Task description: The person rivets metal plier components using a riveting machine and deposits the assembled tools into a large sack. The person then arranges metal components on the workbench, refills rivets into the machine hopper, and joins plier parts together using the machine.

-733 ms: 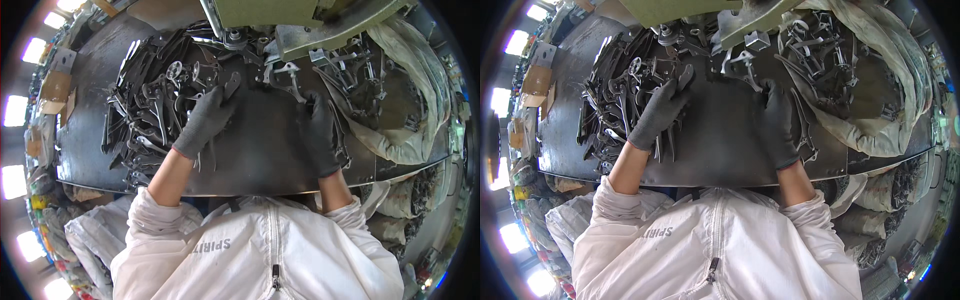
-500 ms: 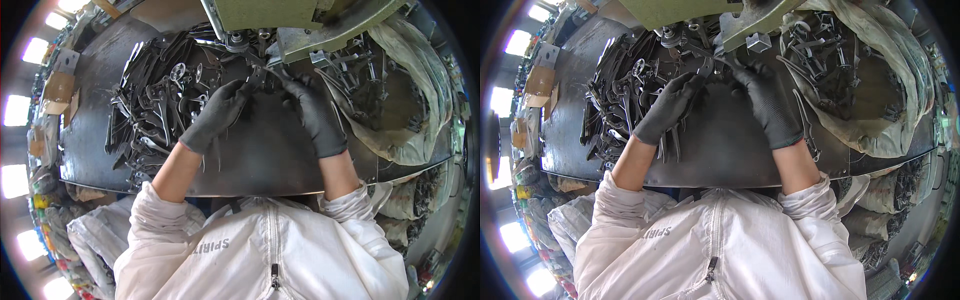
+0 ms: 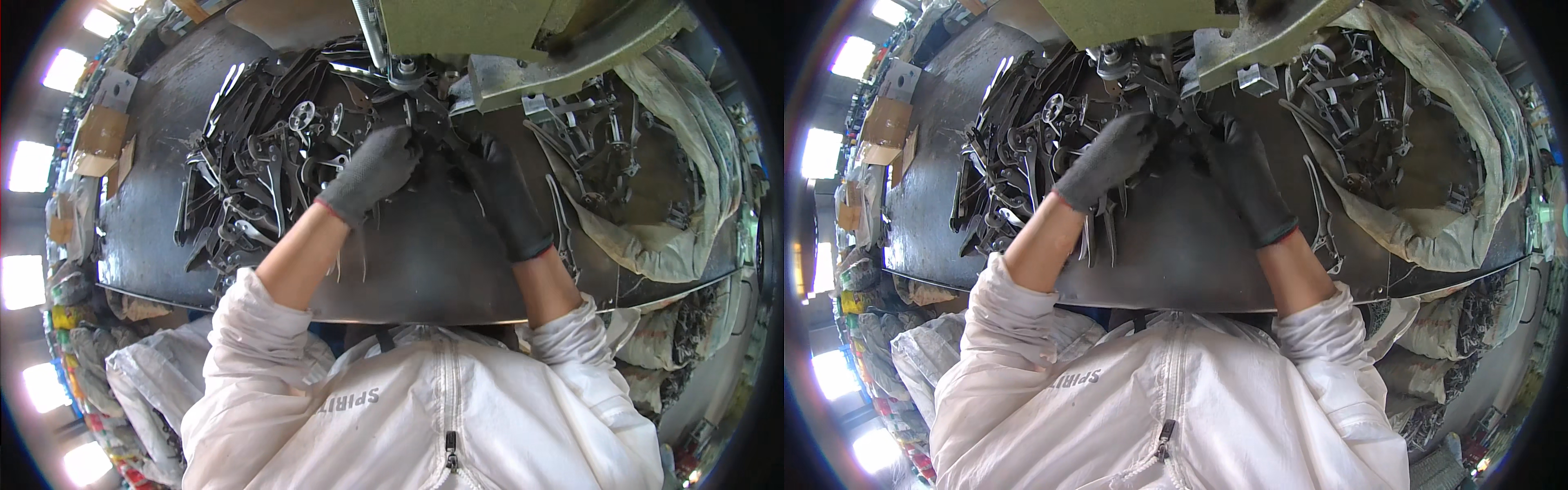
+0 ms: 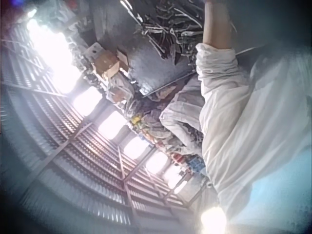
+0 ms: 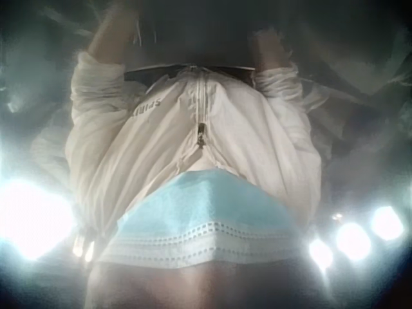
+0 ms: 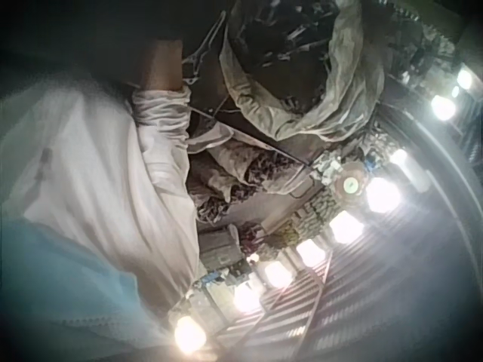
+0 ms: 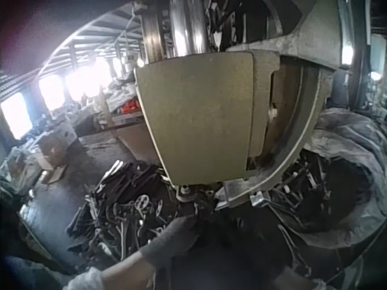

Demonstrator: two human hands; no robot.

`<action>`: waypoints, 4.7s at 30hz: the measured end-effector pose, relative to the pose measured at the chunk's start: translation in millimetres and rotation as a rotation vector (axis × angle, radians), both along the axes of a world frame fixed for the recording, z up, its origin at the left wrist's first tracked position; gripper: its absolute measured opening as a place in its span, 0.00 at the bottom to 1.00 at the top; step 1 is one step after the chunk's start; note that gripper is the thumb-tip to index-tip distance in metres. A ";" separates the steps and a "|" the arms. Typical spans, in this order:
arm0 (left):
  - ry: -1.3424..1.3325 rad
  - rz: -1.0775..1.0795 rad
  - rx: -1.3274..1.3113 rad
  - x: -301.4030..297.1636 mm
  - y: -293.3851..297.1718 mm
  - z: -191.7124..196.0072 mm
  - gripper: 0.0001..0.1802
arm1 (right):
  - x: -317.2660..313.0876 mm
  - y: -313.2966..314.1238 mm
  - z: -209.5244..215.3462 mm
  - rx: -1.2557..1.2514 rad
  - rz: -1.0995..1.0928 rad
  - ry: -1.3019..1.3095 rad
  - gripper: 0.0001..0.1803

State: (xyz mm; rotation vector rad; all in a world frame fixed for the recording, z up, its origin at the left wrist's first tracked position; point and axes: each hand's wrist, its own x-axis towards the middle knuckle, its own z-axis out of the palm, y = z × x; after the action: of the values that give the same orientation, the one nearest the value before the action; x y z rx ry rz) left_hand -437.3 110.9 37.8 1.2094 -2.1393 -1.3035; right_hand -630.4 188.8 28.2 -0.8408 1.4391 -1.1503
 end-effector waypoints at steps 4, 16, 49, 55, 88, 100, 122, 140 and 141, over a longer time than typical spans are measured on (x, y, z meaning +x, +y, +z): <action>-0.665 0.004 -0.621 11.5 -52.0 75.3 0.13 | -9.2 5.9 -16.5 -0.033 0.011 -0.057 0.23; -0.885 -0.436 -1.040 33.9 -153.0 25.3 0.22 | -1.1 17.8 26.2 -0.070 0.027 -0.191 0.19; -0.277 0.085 -0.288 31.0 13.1 -17.7 0.12 | -239.8 -2.4 -9.0 -0.368 -0.478 1.286 0.16; 0.347 0.178 0.433 17.7 33.2 13.7 0.25 | -175.7 14.6 17.6 -0.479 -0.753 1.110 0.18; 0.267 0.006 0.439 -0.4 -9.7 -20.3 0.20 | -5.9 8.7 14.7 -0.123 0.099 0.015 0.19; -0.451 0.110 -0.835 87.3 -186.4 3.8 0.19 | 0.0 5.7 -8.9 -0.096 0.061 -0.017 0.22; -0.720 0.168 -0.803 173.1 -301.5 -79.2 0.25 | -0.9 18.9 0.5 0.005 0.137 -0.123 0.22; 0.191 -0.190 0.478 41.5 31.5 87.3 0.28 | -63.6 -57.4 6.4 0.014 0.193 0.156 0.26; 0.127 -0.204 0.422 12.4 37.9 78.7 0.23 | -76.9 -65.1 -19.8 -0.075 0.266 0.359 0.29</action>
State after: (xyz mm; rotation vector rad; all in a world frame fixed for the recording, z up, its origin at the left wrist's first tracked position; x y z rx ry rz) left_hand -424.9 148.8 116.6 1.0352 -1.9976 -1.9395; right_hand -707.2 123.7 8.4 -1.3004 1.5201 -0.8842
